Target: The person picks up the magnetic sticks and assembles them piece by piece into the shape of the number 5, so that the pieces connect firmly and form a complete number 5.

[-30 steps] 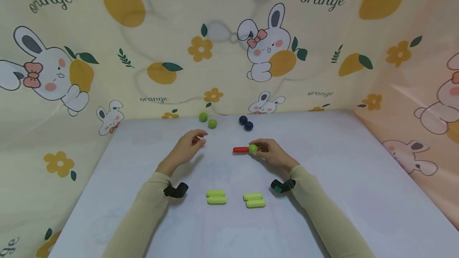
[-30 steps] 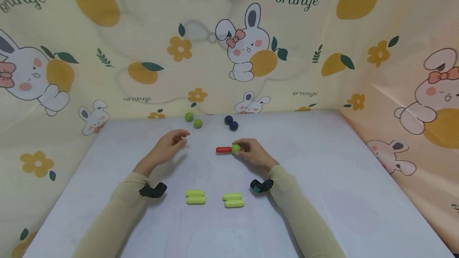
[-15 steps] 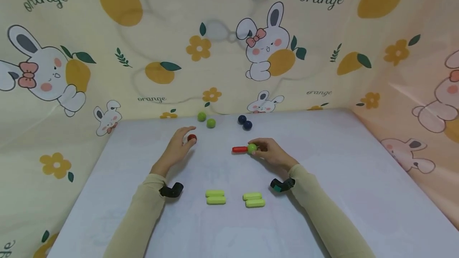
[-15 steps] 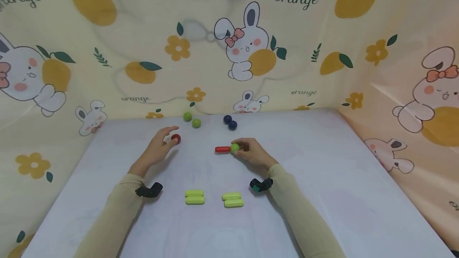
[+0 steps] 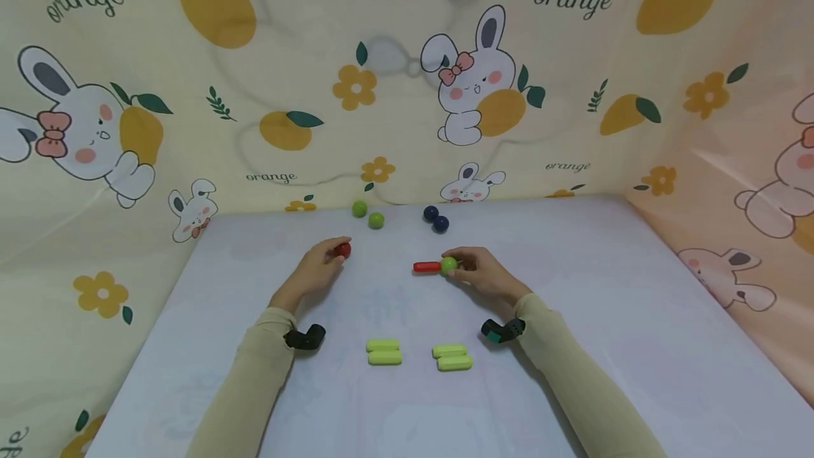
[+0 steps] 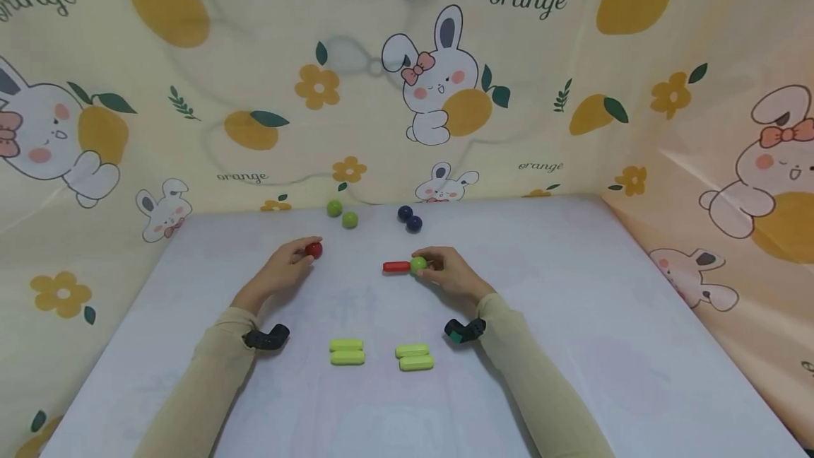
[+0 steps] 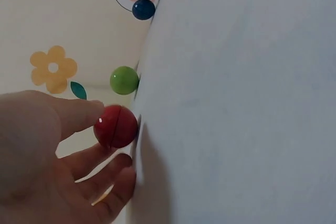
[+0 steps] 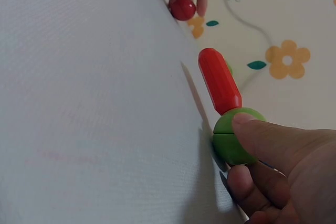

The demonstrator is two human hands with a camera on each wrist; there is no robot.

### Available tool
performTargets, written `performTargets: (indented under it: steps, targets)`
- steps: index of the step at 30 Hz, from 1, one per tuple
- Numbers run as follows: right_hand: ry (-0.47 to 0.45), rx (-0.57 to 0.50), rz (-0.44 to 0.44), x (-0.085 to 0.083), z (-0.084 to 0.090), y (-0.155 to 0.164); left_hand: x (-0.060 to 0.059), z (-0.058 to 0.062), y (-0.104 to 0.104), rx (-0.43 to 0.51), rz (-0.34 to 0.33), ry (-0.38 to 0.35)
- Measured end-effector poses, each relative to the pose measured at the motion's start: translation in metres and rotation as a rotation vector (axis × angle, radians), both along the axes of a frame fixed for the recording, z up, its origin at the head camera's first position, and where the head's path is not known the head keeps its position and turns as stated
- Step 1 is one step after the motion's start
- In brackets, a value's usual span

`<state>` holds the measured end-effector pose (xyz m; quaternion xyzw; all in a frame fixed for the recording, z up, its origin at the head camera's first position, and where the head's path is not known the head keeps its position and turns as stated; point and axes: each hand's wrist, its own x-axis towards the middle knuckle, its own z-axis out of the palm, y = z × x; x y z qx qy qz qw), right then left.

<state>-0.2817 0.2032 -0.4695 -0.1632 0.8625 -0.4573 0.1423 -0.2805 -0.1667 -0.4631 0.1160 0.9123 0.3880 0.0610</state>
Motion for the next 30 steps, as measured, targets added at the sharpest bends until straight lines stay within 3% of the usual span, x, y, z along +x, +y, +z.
performTargets:
  steps: [9,18,25,30]
  targets:
    - [0.002,-0.009,0.004,-0.0003,-0.0002,-0.0007,-0.0012,0.0003,-0.0048,0.042,0.064,0.005]
    - [0.007,0.002,0.006,-0.0001,-0.003,0.0008,0.0004,0.0006,-0.0022,-0.031,0.125,0.0]
    - [0.013,0.008,0.003,0.0003,-0.0027,-0.0001,0.0031,0.003,-0.0015,-0.007,0.074,0.023]
    - [0.01,-0.001,0.002,0.0011,-0.0026,-0.0002,0.0035,0.0047,0.0027,0.037,0.044,-0.005]
